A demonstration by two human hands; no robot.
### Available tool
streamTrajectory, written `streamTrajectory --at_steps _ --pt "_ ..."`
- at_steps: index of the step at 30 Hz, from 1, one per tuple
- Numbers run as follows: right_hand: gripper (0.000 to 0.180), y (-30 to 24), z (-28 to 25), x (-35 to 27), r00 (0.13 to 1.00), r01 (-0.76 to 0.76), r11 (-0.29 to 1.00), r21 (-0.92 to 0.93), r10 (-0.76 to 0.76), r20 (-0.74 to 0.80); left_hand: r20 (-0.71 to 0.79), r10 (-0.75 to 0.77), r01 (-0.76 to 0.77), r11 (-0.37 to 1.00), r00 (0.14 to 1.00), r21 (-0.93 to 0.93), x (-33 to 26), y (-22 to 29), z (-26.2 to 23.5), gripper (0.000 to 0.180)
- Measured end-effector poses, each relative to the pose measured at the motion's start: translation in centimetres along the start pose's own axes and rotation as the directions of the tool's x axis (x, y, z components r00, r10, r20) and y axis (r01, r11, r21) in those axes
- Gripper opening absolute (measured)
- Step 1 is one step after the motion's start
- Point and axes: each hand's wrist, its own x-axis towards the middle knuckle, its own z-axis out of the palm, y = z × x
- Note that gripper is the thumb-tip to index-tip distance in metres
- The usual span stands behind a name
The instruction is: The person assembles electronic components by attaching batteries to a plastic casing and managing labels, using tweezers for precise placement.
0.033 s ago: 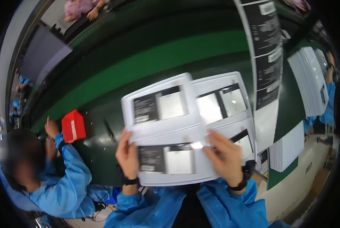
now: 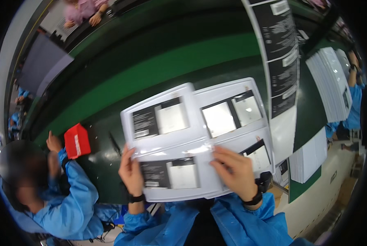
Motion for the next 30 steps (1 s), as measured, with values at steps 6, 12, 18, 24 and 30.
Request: streamTrajectory --at_steps 6,12,18,24,30 --pt "0.012 -0.6 -7.1 1.3 0.795 0.341 0.878 -0.337 -0.46 -0.395 -0.074 0.094 -0.044 0.864 0.993 0.502 -0.1 -2.3 -9.4 0.041" --pt "0.026 0.9 -13.7 10.0 0.902 0.21 0.971 0.115 -0.147 -0.407 0.08 0.293 -0.303 0.904 0.953 0.302 4.1 6.7 2.5 0.05" --pt "0.024 0.5 -13.8 7.7 0.918 0.143 0.98 0.139 -0.078 -0.39 0.743 0.415 0.244 0.762 0.525 -0.599 9.7 14.2 19.7 0.069" --pt "0.013 -1.6 -14.3 6.4 0.855 0.298 0.944 -0.138 -0.329 -0.402 0.757 0.211 0.488 0.652 0.619 -0.58 8.0 16.7 23.2 0.032" --pt "0.014 -2.2 -15.0 5.9 0.835 0.373 0.9 -0.226 -0.431 -0.341 0.773 0.204 0.506 0.651 0.601 -0.566 7.5 17.0 22.4 0.038"
